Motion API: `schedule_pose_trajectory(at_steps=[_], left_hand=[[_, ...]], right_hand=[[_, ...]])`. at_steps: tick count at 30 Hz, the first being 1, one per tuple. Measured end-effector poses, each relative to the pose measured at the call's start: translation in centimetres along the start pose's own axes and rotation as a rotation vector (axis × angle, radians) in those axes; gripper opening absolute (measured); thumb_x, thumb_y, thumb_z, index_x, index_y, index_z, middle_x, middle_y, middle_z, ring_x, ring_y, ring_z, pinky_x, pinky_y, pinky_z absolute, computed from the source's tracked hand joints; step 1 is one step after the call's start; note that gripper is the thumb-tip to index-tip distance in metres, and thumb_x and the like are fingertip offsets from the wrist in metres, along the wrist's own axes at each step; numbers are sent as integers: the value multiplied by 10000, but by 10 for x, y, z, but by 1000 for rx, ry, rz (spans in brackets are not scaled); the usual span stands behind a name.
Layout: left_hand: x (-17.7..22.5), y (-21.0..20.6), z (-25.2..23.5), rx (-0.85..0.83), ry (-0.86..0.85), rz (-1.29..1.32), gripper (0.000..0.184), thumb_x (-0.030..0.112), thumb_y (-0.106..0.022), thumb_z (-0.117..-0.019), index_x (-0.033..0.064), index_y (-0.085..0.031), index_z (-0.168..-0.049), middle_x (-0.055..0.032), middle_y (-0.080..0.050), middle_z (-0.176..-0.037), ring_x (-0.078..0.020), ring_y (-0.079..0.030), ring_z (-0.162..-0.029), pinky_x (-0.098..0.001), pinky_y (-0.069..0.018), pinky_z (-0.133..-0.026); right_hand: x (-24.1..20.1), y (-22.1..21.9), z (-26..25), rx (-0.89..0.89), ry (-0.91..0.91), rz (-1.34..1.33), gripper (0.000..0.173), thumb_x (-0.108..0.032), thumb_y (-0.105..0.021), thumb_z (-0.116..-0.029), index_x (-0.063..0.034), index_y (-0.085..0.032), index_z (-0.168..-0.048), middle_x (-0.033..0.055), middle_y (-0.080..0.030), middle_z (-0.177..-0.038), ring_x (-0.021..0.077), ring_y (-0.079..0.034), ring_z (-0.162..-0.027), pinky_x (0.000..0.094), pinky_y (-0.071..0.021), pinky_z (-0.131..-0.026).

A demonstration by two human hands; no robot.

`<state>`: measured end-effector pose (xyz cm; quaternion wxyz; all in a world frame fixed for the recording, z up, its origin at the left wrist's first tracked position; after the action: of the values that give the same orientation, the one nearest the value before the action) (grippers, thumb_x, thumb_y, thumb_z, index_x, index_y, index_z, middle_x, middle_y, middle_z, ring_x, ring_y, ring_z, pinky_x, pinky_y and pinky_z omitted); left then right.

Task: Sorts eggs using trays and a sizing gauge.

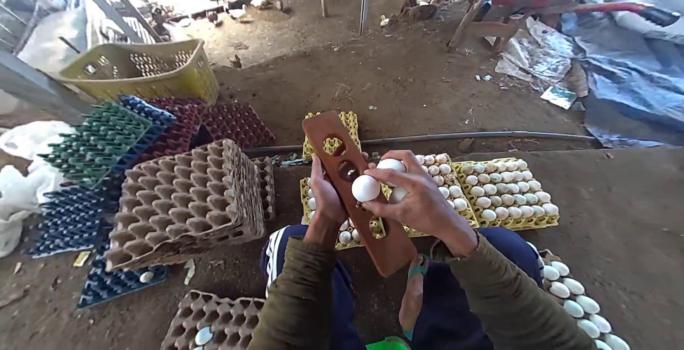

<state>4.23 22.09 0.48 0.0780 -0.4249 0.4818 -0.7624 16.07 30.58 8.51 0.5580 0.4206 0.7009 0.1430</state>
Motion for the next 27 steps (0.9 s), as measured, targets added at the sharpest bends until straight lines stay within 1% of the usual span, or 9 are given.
schedule_pose_trajectory(at_steps=[7,13,17,19,21,23,24,25,27], left_hand=[[1,-1,0,-24,-10,58,906,704,37,-979,130,-584,-1303,-210,-702,-1067,-334,-719,-909,-466,-606,-751],[-3,-5,1,0,-92,-177,809,611,55,-1020,135,-439,-1448,-184,-715,-1045,-295,-731,-876,-424,-614,-749],[-7,-12,2,30,-100,-198,783,584,48,-1036,104,-412,-1450,-185,-711,-1024,-293,-729,-857,-413,-613,-740],[-9,-14,1,20,-96,-156,800,593,56,-1030,94,-414,-1443,-209,-707,-1017,-330,-728,-856,-450,-617,-732],[-11,-16,0,-7,-93,-133,819,595,76,-1020,105,-435,-1433,-216,-709,-1028,-349,-726,-866,-482,-616,-730],[-13,-21,0,-29,-90,-148,842,594,110,-1005,110,-436,-1425,-201,-715,-1027,-342,-729,-866,-490,-620,-723],[-14,-23,-1,-41,-92,-161,852,594,127,-998,113,-423,-1435,-199,-718,-1031,-342,-731,-869,-491,-621,-721],[-15,-24,-2,-50,-96,-171,859,593,139,-993,114,-419,-1437,-195,-723,-1031,-343,-733,-872,-493,-622,-719],[-17,-25,-2,-70,-94,-187,867,588,151,-986,131,-439,-1427,-177,-724,-1062,-338,-729,-908,-499,-618,-734]], right_hand=[[3,-12,1,-208,-96,146,503,-509,-793,-837,-223,-744,-1248,156,-535,-1374,218,-617,-1119,384,-563,-874],[6,-20,4,-409,-284,251,494,-388,-805,-845,-151,-698,-1265,214,-459,-1466,345,-576,-1218,464,-521,-974],[10,-10,13,-251,-220,152,483,-345,-828,-811,-146,-723,-1238,210,-505,-1431,304,-601,-1187,432,-538,-954],[20,4,22,-122,-232,-67,484,-357,-833,-802,-142,-724,-1222,158,-548,-1374,212,-612,-1148,375,-551,-923],[35,16,38,-40,-329,-464,493,-346,-798,-822,-99,-699,-1237,65,-600,-1271,115,-635,-1043,291,-574,-856],[43,17,57,-3,-378,-957,537,-462,-730,-870,-68,-627,-1220,29,-690,-999,98,-676,-788,259,-585,-654],[45,15,66,-34,-363,-1179,620,-578,-706,-873,-78,-600,-1224,54,-701,-949,114,-677,-716,249,-571,-578],[45,13,73,-74,-328,-1374,696,-672,-686,-843,-92,-614,-1221,80,-709,-958,127,-672,-685,239,-548,-533],[40,13,84,-141,-206,-1691,698,-723,-664,-808,-141,-692,-1192,127,-712,-1127,146,-683,-713,221,-514,-502]])
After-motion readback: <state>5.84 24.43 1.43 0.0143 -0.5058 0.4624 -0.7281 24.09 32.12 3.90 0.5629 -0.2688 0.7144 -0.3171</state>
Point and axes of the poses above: each hand's wrist, its own z-axis away from the middle knuckle, its own y-axis out of the back of the hand, x = y × z, the point moved 8 cm from there along -z, towards the middle knuckle
